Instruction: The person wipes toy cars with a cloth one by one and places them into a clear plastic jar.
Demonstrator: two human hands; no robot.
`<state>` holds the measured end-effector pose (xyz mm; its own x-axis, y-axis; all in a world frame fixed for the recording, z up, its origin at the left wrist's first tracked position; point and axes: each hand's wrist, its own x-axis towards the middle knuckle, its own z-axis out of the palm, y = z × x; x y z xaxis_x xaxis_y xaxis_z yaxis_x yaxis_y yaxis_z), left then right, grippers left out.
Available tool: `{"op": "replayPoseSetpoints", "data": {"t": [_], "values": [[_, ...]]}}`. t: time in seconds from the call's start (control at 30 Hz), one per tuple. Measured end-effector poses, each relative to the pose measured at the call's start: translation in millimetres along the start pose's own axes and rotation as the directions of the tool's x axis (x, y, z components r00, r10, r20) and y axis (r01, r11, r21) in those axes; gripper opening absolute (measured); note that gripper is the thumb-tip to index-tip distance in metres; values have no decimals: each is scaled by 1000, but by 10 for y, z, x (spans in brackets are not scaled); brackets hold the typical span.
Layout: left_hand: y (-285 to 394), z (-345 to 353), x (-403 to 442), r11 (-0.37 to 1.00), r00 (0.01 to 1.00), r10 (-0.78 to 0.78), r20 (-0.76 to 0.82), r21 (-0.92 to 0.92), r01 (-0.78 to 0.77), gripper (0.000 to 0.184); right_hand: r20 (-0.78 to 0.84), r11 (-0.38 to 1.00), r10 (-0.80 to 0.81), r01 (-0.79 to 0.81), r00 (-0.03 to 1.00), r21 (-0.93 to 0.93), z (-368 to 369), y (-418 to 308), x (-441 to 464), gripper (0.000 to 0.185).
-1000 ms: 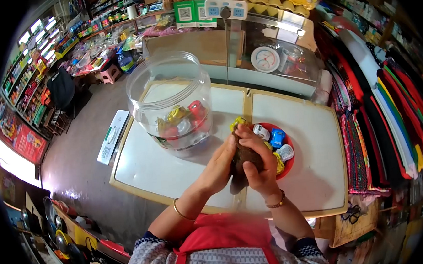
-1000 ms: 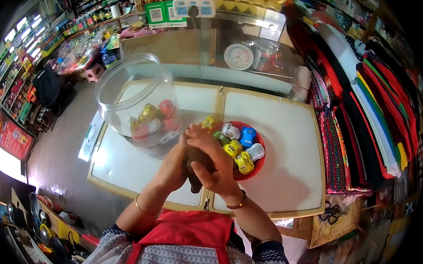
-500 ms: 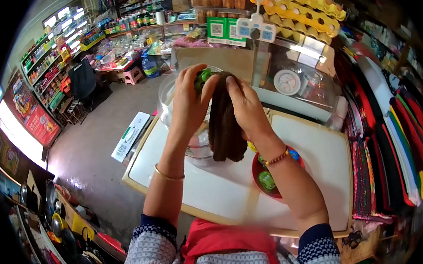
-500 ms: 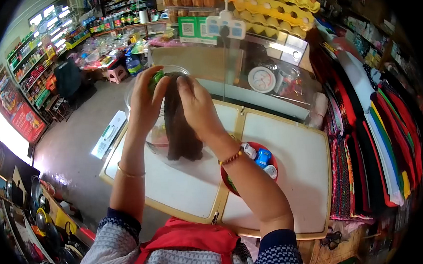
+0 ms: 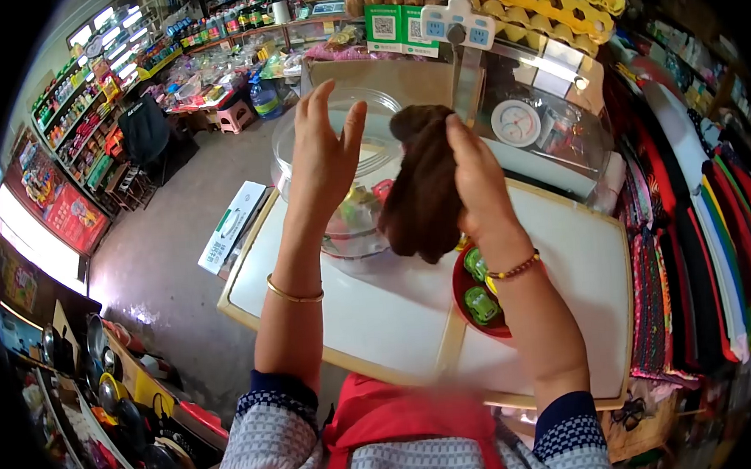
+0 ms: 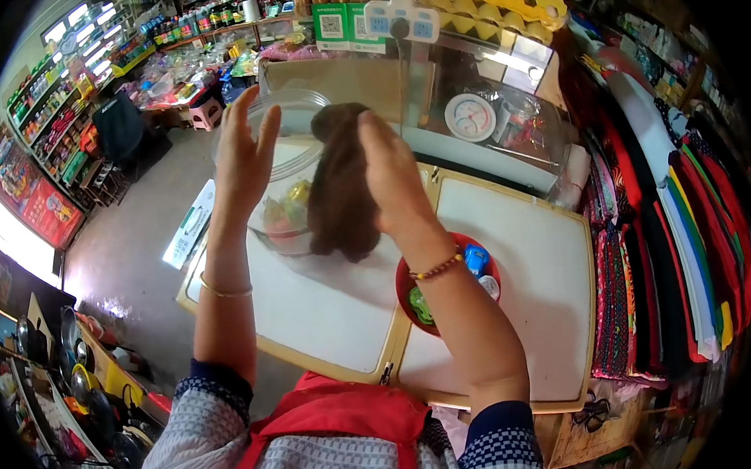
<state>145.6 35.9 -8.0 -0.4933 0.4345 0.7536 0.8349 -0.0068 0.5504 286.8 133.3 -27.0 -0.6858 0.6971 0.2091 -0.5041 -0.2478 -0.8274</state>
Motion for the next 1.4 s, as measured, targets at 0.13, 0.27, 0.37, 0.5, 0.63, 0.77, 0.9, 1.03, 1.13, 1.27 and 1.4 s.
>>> {"op": "replayPoseSetpoints", "data": {"t": [0.13,0.27,0.37,0.5,0.63,0.77,0.9,1.03,1.13,1.27,1.4], "values": [[258,115,-287,923,938,322,-128,-177,-341,30,113,989,-8,-9,994,149,-475,-274,-234,46],[289,682,-780,899,912,302,277,-401,-175,35,-8,950,-120,117,993,291,-802,-471,-656,45],[-133,1443,-1225,938,885,157,439,-346,5,35,-6,964,-127,124,992,237,-1251,-330,-867,49],[-528,2127,-1673,998,826,-60,561,8,67,49,-419,982,40,42,907,185,-1600,22,-1172,49],[-677,2393,-1753,988,723,-147,675,71,135,61,-602,964,204,-50,772,263,-1774,384,-1209,45],[-683,2358,-1727,995,755,-42,654,95,-26,60,-570,942,253,-66,782,328,-1789,586,-1113,43],[-314,2029,-1373,810,715,-207,667,-293,508,59,-598,969,169,-19,783,248,-1411,392,-988,42],[383,1370,-1181,751,777,-42,627,-493,439,46,-562,984,-177,165,808,-73,-1016,325,-996,40],[645,1069,-1292,609,814,-22,580,-638,471,40,-286,737,-564,317,774,-597,-878,254,-1087,36],[833,749,-1275,-207,521,-99,848,-530,823,39,-228,771,-487,292,843,-566,-691,107,-1271,32],[860,620,-1327,-328,486,-80,870,-484,812,45,-226,640,-680,415,697,-646,-524,91,-1403,31]]}}
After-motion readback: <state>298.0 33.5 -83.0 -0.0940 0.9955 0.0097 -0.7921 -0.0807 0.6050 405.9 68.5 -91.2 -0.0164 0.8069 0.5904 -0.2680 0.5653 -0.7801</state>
